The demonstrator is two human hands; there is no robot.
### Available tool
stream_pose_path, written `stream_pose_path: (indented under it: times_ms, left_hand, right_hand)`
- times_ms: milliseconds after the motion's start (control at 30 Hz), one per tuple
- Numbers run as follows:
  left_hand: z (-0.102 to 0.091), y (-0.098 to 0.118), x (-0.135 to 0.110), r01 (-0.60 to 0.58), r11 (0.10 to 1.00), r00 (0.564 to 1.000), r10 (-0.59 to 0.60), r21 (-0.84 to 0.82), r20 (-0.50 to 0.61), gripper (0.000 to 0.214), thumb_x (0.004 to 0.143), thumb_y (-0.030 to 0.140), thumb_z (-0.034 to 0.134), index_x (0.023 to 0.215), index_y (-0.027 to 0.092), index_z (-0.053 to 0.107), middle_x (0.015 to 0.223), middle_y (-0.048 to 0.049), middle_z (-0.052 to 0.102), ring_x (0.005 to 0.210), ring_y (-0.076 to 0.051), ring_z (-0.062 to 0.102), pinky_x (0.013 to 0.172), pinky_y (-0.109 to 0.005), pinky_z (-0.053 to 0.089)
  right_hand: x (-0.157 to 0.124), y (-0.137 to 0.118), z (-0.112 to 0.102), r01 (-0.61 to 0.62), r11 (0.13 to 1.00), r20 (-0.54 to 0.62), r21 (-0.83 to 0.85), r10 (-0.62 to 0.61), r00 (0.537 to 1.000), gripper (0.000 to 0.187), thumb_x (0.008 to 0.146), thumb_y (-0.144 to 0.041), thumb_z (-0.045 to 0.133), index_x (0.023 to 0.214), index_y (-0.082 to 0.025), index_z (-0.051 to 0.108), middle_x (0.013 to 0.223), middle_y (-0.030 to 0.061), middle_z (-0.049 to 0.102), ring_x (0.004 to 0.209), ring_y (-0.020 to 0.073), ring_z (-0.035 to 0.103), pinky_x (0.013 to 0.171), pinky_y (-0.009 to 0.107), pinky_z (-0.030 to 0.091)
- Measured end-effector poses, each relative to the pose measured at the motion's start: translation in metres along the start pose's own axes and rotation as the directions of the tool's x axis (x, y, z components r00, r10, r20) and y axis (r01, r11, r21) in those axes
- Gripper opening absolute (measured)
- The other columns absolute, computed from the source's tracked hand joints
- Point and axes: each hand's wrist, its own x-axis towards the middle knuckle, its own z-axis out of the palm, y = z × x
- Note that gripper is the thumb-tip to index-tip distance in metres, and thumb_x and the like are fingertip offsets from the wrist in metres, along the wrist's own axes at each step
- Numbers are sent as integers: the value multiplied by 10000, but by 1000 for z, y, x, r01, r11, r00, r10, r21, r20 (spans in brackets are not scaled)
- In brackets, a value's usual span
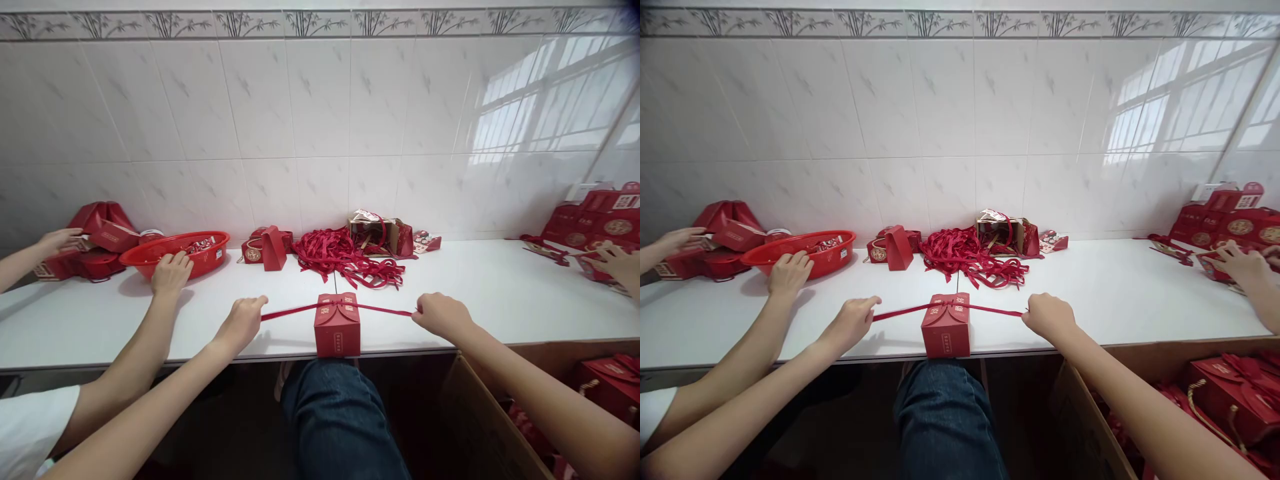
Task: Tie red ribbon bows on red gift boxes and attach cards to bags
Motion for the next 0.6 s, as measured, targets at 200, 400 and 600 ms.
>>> stream_pose_path:
  times_ms: [200, 400, 600]
  left_hand:
    - [21, 16, -13, 3, 1000, 998, -4, -29, -61, 177, 735, 183, 483, 827, 219, 630, 883, -78, 642, 896, -269, 573, 928, -455, 331]
    - [30, 74, 14, 159, 829, 987, -142, -536, 74, 135, 734, 203, 462, 846, 202, 536, 937, -50, 598, 926, -211, 567, 814, -344, 440]
    - [51, 104, 18, 94, 813, 993, -115, -574, 0, 87, 788, 284, 514, 805, 200, 496, 871, -38, 567, 862, -197, 544, 799, -347, 428]
  right_hand:
    - [7, -9, 20, 143, 988, -24, 54, -142, 990, 328, 872, -292, 433, 1051, -138, 661, 1059, 184, 645, 943, 312, 619, 729, 389, 445]
    - [11, -56, 16, 399, 786, -188, 472, -352, 917, 497, 917, -490, 337, 1262, -191, 534, 1167, 118, 631, 976, 232, 610, 839, 331, 431]
    - [3, -83, 13, 522, 766, -163, 376, -500, 851, 574, 865, -579, 390, 1293, -208, 486, 975, 119, 687, 860, 272, 630, 698, 321, 418]
